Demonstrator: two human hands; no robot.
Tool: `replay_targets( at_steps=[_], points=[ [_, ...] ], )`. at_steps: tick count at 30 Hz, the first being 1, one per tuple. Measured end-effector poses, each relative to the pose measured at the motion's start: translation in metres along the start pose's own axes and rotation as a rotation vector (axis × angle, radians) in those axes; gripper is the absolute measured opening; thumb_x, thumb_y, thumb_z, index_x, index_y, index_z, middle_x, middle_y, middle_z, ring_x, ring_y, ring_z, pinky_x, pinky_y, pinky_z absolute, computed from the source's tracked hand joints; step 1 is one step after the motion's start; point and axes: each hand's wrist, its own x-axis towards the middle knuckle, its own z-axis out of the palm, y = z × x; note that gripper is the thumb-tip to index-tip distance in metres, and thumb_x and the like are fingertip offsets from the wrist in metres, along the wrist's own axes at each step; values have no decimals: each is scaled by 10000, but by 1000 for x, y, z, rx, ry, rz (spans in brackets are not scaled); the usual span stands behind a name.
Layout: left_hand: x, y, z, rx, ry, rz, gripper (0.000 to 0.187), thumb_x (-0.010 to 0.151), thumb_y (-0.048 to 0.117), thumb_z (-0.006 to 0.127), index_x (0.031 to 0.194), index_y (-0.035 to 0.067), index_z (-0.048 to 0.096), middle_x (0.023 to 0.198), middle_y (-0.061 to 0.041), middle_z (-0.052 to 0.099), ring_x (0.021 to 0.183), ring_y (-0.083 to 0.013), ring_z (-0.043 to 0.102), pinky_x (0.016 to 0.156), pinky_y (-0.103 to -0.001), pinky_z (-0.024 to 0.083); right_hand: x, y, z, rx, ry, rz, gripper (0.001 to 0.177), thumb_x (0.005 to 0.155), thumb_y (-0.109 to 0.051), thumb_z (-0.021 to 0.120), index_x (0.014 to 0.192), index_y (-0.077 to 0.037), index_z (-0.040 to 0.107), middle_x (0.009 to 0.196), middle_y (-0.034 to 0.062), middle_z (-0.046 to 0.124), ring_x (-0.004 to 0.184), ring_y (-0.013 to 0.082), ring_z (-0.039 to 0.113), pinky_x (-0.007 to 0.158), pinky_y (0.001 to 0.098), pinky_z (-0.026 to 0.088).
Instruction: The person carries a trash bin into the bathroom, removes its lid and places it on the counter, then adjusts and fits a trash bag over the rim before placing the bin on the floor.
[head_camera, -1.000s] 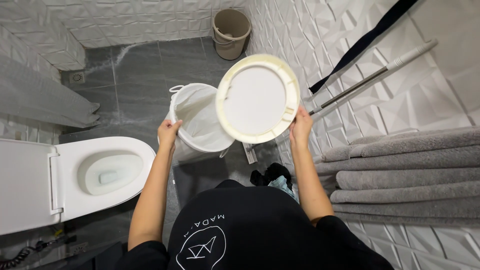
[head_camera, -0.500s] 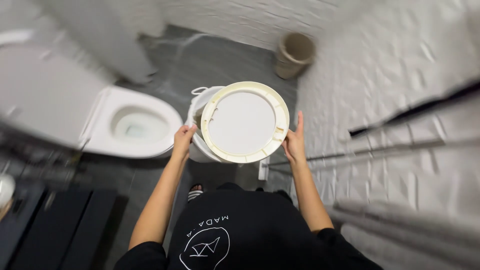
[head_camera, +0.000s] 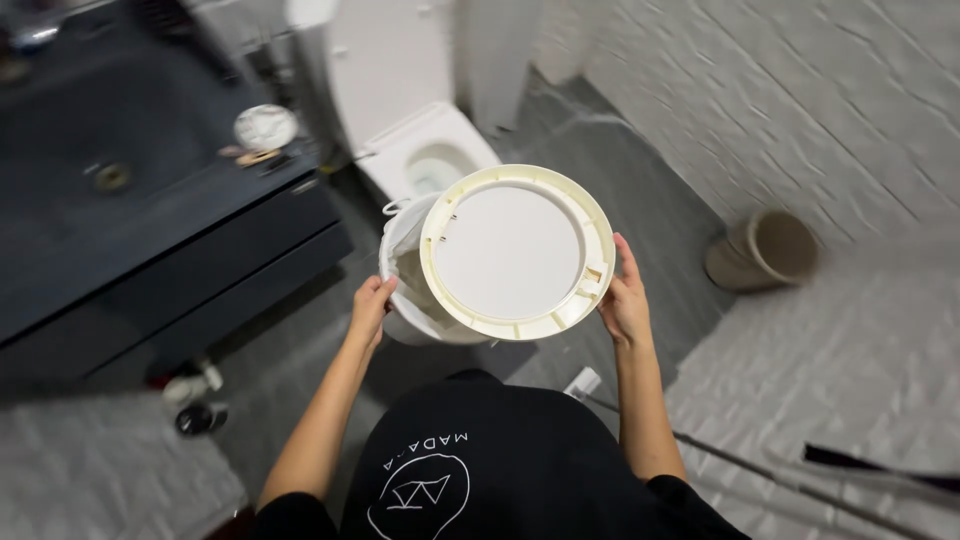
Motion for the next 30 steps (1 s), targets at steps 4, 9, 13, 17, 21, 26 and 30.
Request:
replay_targets(
  at_steps=[4, 9, 13, 17, 21, 26, 30],
  points=[
    [-65, -2, -78, -47, 140, 41, 213, 983, 243, 686, 843, 105, 605, 747, 34, 578, 646, -70, 491, 616, -248, 404, 3, 37, 79, 85, -99, 110, 671, 988, 69, 492, 1604, -133, 320, 1479, 158, 521, 1240, 268, 623, 948, 404, 588],
    [-138, -11, -170, -111, 314, 74, 219, 955, 207, 699, 794, 115, 583, 721, 36, 570, 628, -80, 486, 590, -262, 382, 7, 100, 194, 79, -172, 244, 733, 948, 82, 481, 1598, -186, 276, 1506, 167, 491, 1288, 319, 582, 964, 458, 573],
    [-190, -16, -215, -146, 412, 108, 244, 953, 201, 707, 767, 122, 571, 702, 41, 542, 621, -75, 472, 594, -256, 389, 15, 156, 275, 144, -217, 307, 774, 930, 88, 488, 1601, -212, 246, 1387, 163, 564, 1111, 267, 665, 825, 403, 604],
    [-228, -15, -242, -191, 534, 119, 279, 936, 187, 722, 740, 132, 532, 699, 42, 537, 612, -75, 468, 583, -259, 384, 26, 208, 343, 92, -300, 300, 770, 960, 62, 513, 1614, -219, 218, 1198, 153, 645, 840, 195, 673, 616, 309, 536],
    [-250, -22, -256, -254, 588, 170, 286, 941, 183, 732, 739, 129, 536, 689, 47, 506, 616, -67, 455, 576, -259, 359, 48, 257, 392, 134, -427, 251, 791, 953, 80, 522, 1622, -215, 221, 1064, 154, 671, 721, 162, 612, 558, 285, 464],
    [-258, -13, -256, -302, 699, 191, 259, 926, 182, 732, 741, 125, 560, 683, 44, 504, 604, -76, 450, 554, -269, 332, 62, 288, 449, 65, -407, 274, 767, 944, 40, 518, 1604, -223, 230, 1004, 84, 664, 667, 116, 570, 546, 267, 451],
    [-263, -7, -247, -330, 733, 195, 263, 939, 199, 723, 746, 119, 563, 680, 32, 508, 598, -86, 458, 560, -268, 341, 72, 307, 458, 14, -431, 240, 765, 962, 40, 521, 1614, -228, 223, 1025, 122, 683, 672, 112, 547, 549, 257, 423]
  ],
)
